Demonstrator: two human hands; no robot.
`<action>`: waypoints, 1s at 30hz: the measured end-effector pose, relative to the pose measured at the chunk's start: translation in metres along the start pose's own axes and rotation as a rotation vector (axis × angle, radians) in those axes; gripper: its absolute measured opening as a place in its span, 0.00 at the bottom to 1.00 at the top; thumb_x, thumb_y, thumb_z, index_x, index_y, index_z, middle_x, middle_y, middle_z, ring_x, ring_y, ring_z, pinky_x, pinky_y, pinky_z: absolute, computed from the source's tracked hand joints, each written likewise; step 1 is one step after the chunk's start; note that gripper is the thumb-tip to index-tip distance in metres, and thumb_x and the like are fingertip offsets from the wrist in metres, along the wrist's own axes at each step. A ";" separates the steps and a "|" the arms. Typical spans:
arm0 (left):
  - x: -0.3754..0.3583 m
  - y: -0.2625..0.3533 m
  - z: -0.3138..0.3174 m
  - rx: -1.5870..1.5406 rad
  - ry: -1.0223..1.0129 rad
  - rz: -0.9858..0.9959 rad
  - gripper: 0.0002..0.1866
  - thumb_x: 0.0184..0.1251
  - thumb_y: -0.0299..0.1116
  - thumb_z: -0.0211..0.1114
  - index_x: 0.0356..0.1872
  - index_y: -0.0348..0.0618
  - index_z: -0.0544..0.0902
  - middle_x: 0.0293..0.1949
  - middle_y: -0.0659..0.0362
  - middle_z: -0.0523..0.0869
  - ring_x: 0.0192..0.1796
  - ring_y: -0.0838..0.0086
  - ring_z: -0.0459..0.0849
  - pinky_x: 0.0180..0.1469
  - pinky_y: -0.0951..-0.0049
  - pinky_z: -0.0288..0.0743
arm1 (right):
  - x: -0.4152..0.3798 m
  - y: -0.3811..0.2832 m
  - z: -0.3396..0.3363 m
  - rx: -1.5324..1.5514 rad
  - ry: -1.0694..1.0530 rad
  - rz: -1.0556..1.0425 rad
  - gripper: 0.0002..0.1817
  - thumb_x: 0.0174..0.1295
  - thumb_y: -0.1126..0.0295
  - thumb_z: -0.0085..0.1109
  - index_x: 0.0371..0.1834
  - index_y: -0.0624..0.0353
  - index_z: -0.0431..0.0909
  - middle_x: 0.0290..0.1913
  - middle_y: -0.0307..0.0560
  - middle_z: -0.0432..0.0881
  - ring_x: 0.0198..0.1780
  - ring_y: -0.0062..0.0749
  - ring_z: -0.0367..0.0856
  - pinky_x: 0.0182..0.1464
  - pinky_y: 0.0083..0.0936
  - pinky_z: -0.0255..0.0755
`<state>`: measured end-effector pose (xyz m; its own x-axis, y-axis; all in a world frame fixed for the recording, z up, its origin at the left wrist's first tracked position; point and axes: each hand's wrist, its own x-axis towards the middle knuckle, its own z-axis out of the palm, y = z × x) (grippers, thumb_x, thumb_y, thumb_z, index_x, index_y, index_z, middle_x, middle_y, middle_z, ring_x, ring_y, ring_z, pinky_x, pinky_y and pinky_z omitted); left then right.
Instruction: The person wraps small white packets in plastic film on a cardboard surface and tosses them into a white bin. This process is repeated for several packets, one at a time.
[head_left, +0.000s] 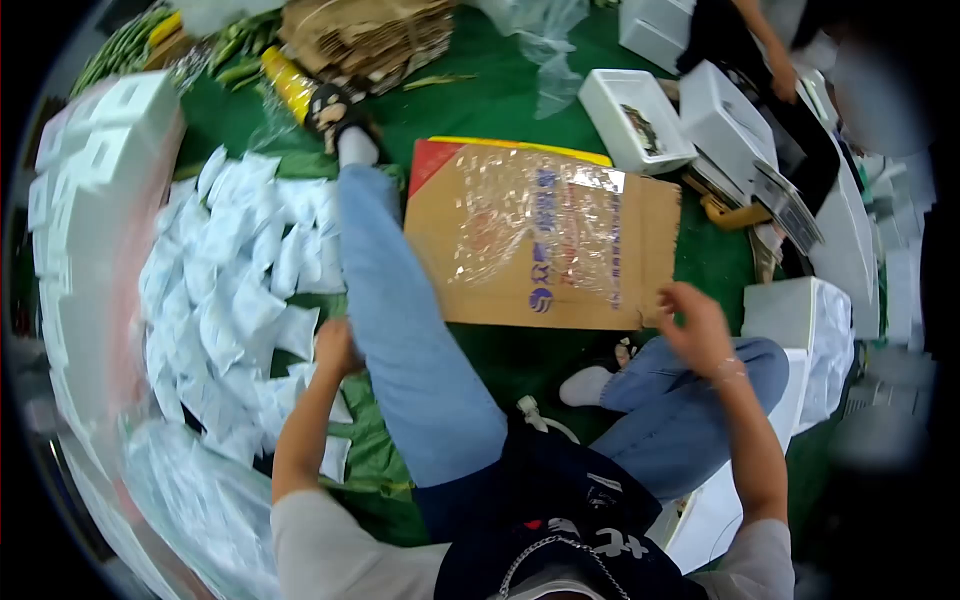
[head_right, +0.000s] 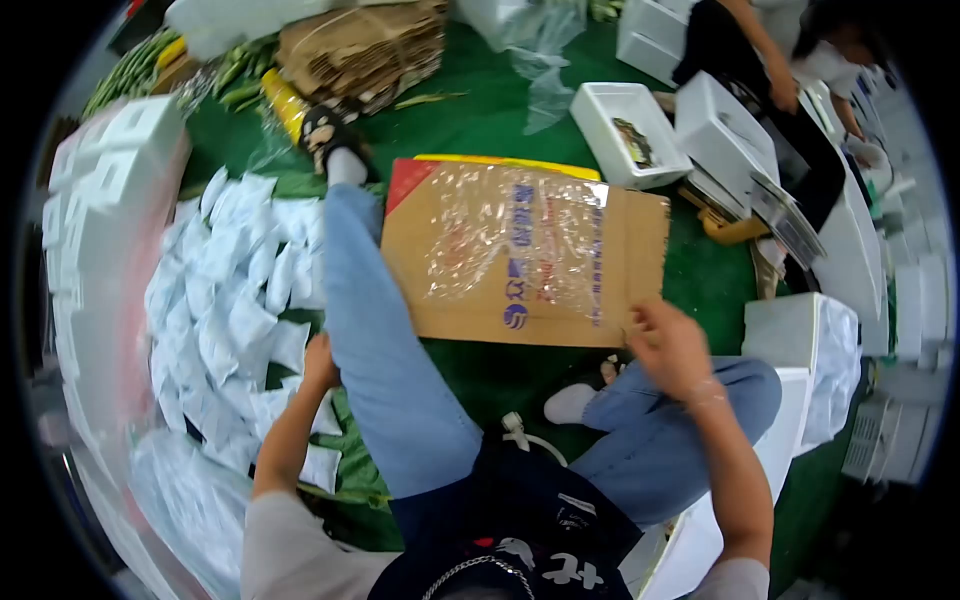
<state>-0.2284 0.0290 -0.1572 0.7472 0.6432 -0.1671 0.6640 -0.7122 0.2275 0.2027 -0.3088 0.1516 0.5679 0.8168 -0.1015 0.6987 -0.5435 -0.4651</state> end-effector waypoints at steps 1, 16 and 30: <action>-0.024 -0.004 -0.012 -0.020 -0.039 -0.250 0.33 0.29 0.41 0.79 0.41 0.36 0.77 0.43 0.45 0.80 0.49 0.50 0.79 0.53 0.57 0.74 | 0.003 0.004 0.016 0.028 -0.069 0.004 0.14 0.54 0.75 0.62 0.44 0.64 0.76 0.36 0.52 0.82 0.38 0.42 0.83 0.44 0.31 0.76; 0.173 0.342 -0.220 -0.082 0.129 0.687 0.44 0.32 0.38 0.77 0.58 0.36 0.70 0.54 0.45 0.74 0.59 0.53 0.72 0.58 0.53 0.66 | 0.119 -0.037 0.053 -0.207 0.118 -0.509 0.64 0.30 0.58 0.78 0.73 0.64 0.48 0.69 0.62 0.59 0.69 0.54 0.60 0.68 0.43 0.54; 0.118 0.224 -0.122 -0.124 -0.066 -0.035 0.19 0.61 0.44 0.65 0.32 0.33 0.79 0.31 0.48 0.81 0.35 0.54 0.82 0.40 0.57 0.77 | 0.154 0.002 0.133 -0.169 0.133 -0.144 0.56 0.30 0.60 0.77 0.68 0.65 0.58 0.57 0.60 0.68 0.59 0.52 0.64 0.61 0.41 0.58</action>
<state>0.0051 -0.0198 -0.0087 0.7264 0.6443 -0.2393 0.6845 -0.6467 0.3366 0.2336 -0.1582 0.0182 0.5016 0.8617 0.0768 0.8330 -0.4572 -0.3117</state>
